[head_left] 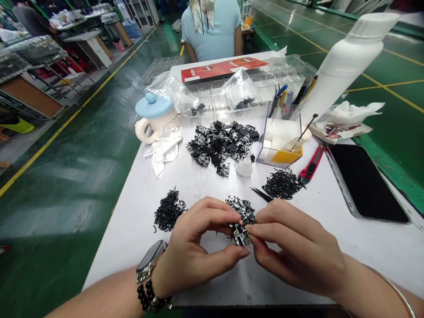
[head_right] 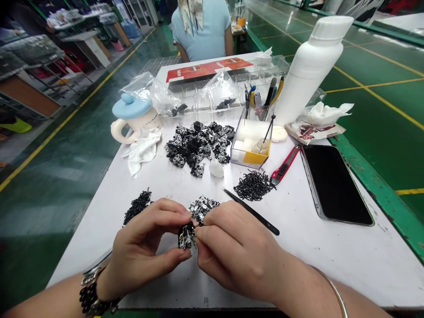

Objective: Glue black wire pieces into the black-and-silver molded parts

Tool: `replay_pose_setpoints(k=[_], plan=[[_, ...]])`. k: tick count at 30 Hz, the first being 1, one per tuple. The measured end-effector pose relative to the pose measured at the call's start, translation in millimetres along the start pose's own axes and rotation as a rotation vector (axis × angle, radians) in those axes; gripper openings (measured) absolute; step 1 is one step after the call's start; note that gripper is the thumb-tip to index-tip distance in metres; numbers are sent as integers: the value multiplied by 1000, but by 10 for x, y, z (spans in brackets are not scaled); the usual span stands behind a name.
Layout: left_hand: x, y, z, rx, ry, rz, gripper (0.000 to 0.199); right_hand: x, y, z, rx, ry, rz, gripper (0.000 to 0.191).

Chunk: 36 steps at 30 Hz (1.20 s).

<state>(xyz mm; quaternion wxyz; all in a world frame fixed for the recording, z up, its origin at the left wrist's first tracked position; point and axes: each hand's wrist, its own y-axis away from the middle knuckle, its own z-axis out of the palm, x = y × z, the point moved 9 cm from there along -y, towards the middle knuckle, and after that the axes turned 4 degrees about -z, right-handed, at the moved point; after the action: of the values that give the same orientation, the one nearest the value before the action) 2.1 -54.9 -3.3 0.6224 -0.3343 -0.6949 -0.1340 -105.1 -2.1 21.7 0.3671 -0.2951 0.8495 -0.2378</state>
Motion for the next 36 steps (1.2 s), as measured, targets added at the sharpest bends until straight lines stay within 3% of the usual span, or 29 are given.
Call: replay_pose_setpoints(k=[36], plan=[[-26,-15,-4,-11,4,4,44,-10,1,-21,50,-13,-22,10]])
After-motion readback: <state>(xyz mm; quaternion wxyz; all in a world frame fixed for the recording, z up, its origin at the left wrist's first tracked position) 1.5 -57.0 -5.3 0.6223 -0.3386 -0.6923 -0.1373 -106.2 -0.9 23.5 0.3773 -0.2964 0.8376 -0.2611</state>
